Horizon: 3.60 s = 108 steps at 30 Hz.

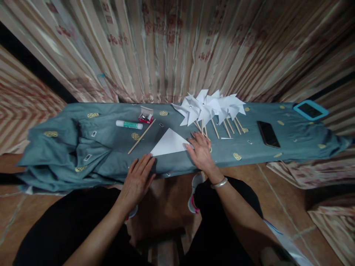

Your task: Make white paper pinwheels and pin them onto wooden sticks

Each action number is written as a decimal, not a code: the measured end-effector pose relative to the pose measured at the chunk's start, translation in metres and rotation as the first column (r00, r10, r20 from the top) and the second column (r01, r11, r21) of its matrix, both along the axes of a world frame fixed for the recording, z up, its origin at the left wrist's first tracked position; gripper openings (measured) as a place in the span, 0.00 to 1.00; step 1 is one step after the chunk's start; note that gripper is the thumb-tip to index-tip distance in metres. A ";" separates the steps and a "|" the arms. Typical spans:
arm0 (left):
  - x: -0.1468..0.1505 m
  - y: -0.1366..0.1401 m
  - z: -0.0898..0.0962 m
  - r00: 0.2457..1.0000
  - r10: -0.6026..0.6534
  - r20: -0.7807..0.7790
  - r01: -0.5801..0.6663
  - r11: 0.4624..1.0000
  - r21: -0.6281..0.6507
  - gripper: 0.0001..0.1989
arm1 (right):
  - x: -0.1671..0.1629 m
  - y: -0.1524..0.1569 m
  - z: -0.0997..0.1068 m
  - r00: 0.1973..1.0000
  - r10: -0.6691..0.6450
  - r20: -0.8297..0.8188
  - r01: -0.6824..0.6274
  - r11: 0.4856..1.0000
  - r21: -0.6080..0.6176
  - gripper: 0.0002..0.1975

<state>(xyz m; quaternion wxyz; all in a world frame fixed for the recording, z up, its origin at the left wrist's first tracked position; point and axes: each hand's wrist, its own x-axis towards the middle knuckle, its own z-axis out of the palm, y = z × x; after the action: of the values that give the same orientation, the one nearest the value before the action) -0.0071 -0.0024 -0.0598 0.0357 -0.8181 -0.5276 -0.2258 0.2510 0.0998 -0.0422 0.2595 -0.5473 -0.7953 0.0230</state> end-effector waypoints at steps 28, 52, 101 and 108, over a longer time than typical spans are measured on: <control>0.026 0.026 0.040 0.997 -0.057 0.059 0.049 0.990 0.130 0.10 | -0.039 -0.055 0.032 0.937 0.340 0.085 -0.346 0.936 0.062 0.11; 0.001 0.007 0.018 0.967 0.001 0.255 0.016 0.998 -0.063 0.12 | -0.003 -0.030 0.014 0.846 0.373 -0.382 -0.489 0.829 -0.272 0.10; 0.039 0.004 0.012 0.988 -0.067 -0.137 0.040 0.981 -0.189 0.28 | -0.042 0.012 0.006 0.968 0.119 -0.222 -0.181 0.942 -0.284 0.06; 0.038 0.005 0.010 0.990 -0.071 -0.120 0.045 0.977 -0.210 0.28 | -0.042 0.013 0.004 0.972 0.125 -0.200 -0.179 0.944 -0.278 0.07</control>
<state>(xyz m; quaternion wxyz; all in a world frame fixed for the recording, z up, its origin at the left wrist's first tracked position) 0.0312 0.0025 -0.0495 -0.0225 -0.8452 -0.5207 -0.1182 0.2093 0.1124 -0.0377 0.2431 -0.5123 -0.7964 0.2102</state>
